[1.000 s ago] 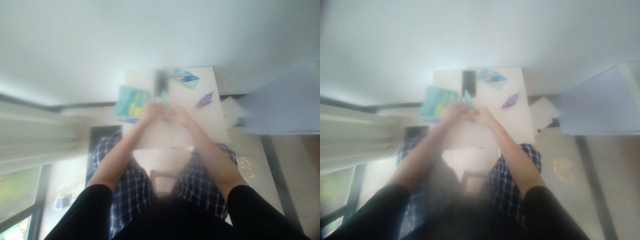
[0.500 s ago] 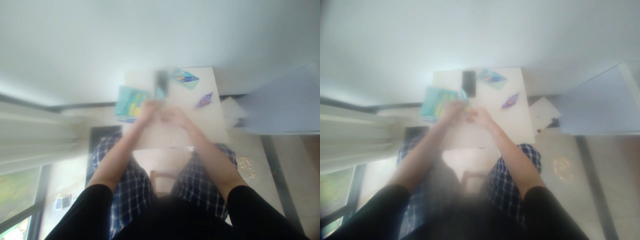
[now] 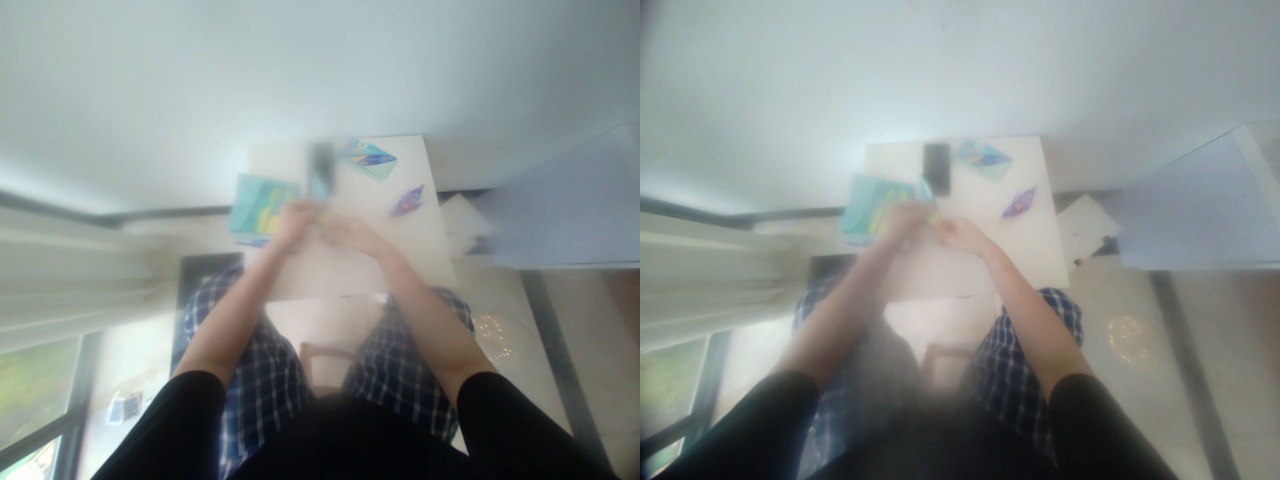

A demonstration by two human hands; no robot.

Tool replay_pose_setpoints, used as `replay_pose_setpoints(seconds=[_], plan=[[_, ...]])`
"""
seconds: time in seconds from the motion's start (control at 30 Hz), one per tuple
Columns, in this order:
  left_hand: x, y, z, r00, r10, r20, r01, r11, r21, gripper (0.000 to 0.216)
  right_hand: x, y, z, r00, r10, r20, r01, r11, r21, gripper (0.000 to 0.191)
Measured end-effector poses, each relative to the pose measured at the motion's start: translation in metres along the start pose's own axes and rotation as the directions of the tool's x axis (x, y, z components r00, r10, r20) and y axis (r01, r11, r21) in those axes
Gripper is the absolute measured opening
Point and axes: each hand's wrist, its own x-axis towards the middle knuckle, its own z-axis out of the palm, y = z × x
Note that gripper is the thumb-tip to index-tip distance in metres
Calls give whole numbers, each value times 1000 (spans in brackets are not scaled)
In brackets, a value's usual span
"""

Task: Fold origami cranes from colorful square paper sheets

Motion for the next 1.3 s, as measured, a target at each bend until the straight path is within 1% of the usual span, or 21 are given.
replay_pose_setpoints(seconds=[0.07, 0.13, 0.2, 0.23, 0.3, 0.37, 0.43, 0.53, 0.6, 0.67, 0.77, 0.83, 0.9, 1.0, 1.07, 1.13, 1.23, 1.3], plan=[[3, -8, 4, 996, 84, 36, -84, 996, -6, 34, 1, 1, -5, 992, -43, -117, 36, 998, -58, 29], [6, -15, 8, 989, 128, 73, -129, 992, 11, 33, 3, 2, -8, 976, -42, -216, 8, 988, -153, 31], [8, -19, 11, 986, 146, 80, -147, 989, 4, 33, 5, 4, -9, 960, -51, -275, -17, 971, -239, 33], [8, -20, 11, 987, 136, 79, -136, 991, -10, 35, 5, 4, -8, 955, -64, -289, -15, 965, -262, 33], [6, -17, 11, 994, 80, 78, -78, 997, -31, 41, 6, 5, -7, 954, -86, -288, 3, 961, -275, 33], [2, -12, 10, 998, 26, 56, -26, 1000, -10, 48, 6, 4, -6, 961, -89, -263, 17, 964, -266, 32], [-3, -7, 10, 999, 36, 12, -36, 999, 33, 51, 5, 2, -6, 963, -85, -257, 17, 967, -256, 31], [-6, -3, 12, 995, 91, -37, -89, 995, 49, 42, 5, 2, -8, 964, -93, -248, 33, 971, -239, 31], [-5, -2, 13, 994, 78, -75, -78, 997, 8, 37, 5, 4, -9, 972, -103, -210, 53, 972, -231, 29], [-3, 0, 12, 995, 34, -95, -43, 995, -91, 37, 6, 7, -8, 983, -96, -154, 62, 976, -208, 26], [-1, 2, 8, 998, 3, -63, -18, 971, -237, 32, 7, 9, -5, 992, -62, -109, 50, 992, -114, 30], [-1, 1, 7, 999, 14, -38, -23, 967, -256, 29, 7, 9, -2, 989, -67, -128, 60, 997, -58, 35], [0, -2, 8, 1000, 22, -8, -23, 966, -258, 28, 7, 8, -1, 980, -88, -176, 77, 995, -64, 36], [2, -7, 12, 999, 15, 42, -3, 960, -281, 29, 6, 6, -2, 967, -98, -235, 64, 987, -145, 35], [3, -8, 13, 998, 22, 64, -4, 963, -271, 31, 5, 4, -3, 963, -102, -249, 58, 982, -179, 34], [3, -7, 13, 997, 41, 69, -24, 974, -226, 32, 4, 4, -4, 965, -114, -238, 70, 980, -186, 31], [2, -6, 10, 998, 50, 41, -43, 986, -164, 30, 5, 5, -2, 973, -112, -204, 79, 984, -162, 28], [1, -5, 7, 998, 60, 25, -55, 984, -171, 29, 5, 6, 0, 980, -88, -179, 65, 989, -133, 29]])
